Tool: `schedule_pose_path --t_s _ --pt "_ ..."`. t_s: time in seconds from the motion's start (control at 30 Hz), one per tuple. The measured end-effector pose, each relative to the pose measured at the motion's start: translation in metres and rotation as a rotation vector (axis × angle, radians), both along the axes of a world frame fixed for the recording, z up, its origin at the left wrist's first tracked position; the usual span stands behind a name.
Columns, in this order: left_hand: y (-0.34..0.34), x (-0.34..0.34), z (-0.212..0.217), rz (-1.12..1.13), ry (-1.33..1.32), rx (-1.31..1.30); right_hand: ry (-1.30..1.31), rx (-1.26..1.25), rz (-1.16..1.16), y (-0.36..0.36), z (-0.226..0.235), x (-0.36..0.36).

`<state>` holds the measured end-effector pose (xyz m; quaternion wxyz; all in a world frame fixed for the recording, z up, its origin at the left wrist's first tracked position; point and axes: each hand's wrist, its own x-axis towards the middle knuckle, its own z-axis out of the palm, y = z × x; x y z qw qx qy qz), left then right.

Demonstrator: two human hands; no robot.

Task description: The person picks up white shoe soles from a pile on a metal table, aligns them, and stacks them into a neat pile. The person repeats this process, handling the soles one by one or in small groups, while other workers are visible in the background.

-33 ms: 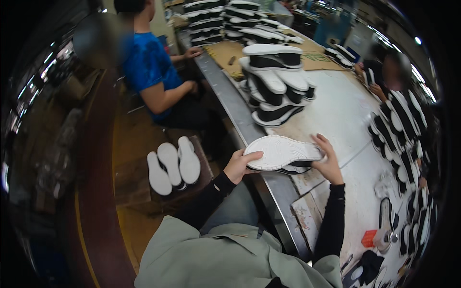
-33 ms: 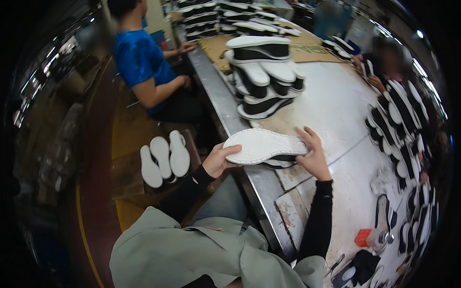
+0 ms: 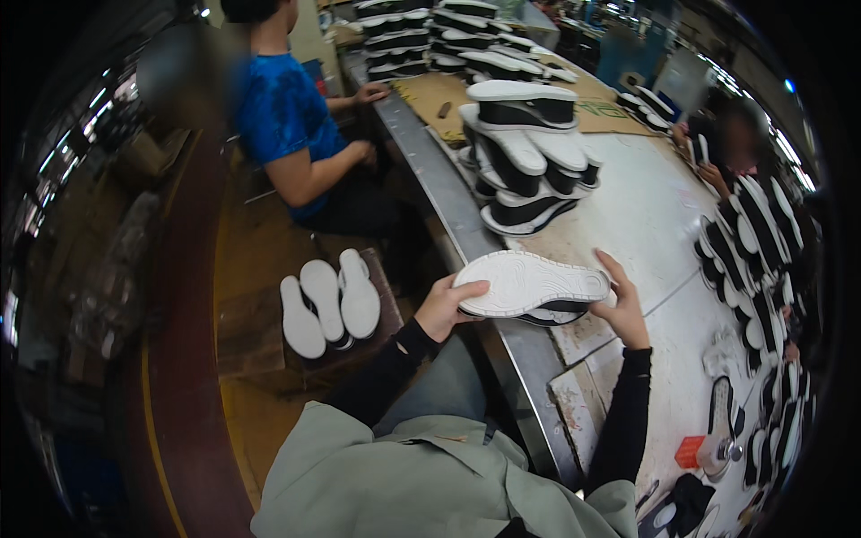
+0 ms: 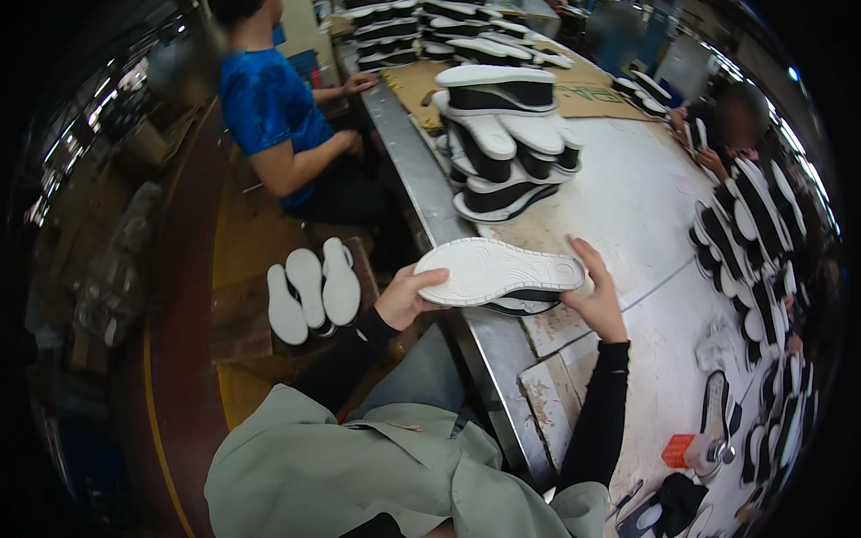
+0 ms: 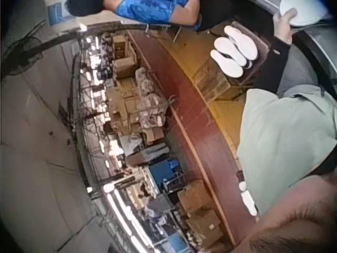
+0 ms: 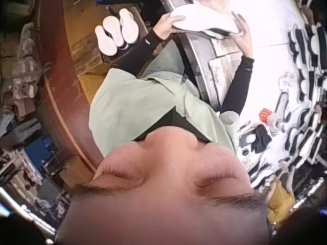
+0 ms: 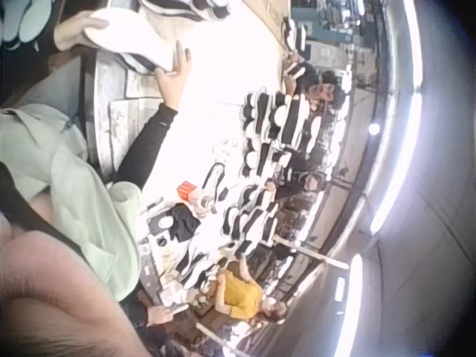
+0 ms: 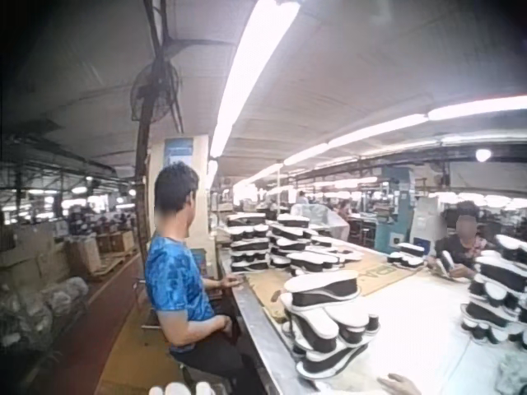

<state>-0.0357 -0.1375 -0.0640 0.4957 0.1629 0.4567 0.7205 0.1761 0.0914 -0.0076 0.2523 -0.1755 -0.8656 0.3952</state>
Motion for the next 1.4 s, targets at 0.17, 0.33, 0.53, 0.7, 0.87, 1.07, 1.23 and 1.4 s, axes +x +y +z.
schedule_pose_path --t_s 0.17,0.33,0.53,0.7,0.87,1.07,1.23,1.4 --pt "-0.105 -0.050 -0.005 0.257 0.024 0.115 0.094 -0.405 0.058 -0.007 -0.004 -0.017" --pt "-0.204 -0.112 -0.016 0.601 0.157 -0.164 0.046 -0.349 -0.092 -0.001 -0.061 -0.036" --pt "-0.272 -0.178 -0.085 0.760 0.025 -0.356 0.155 -0.309 -0.140 -0.006 -0.083 -0.043" --pt "-0.283 -0.194 -0.129 0.784 -0.164 -0.317 0.165 -0.250 -0.147 -0.006 -0.086 -0.042" --pt "-0.288 -0.202 -0.154 0.793 -0.166 -0.182 0.169 -0.272 -0.178 -0.009 -0.085 -0.041" --pt "-0.280 -0.208 -0.173 1.112 0.152 -0.307 0.158 -0.240 -0.180 -0.007 -0.088 -0.042" --pt "-0.272 -0.208 -0.178 1.344 0.290 -0.446 0.171 -0.211 -0.185 -0.008 -0.085 -0.041" --pt "-0.256 -0.195 -0.153 1.523 0.599 -0.796 0.145 -0.223 -0.225 -0.010 -0.083 -0.040"
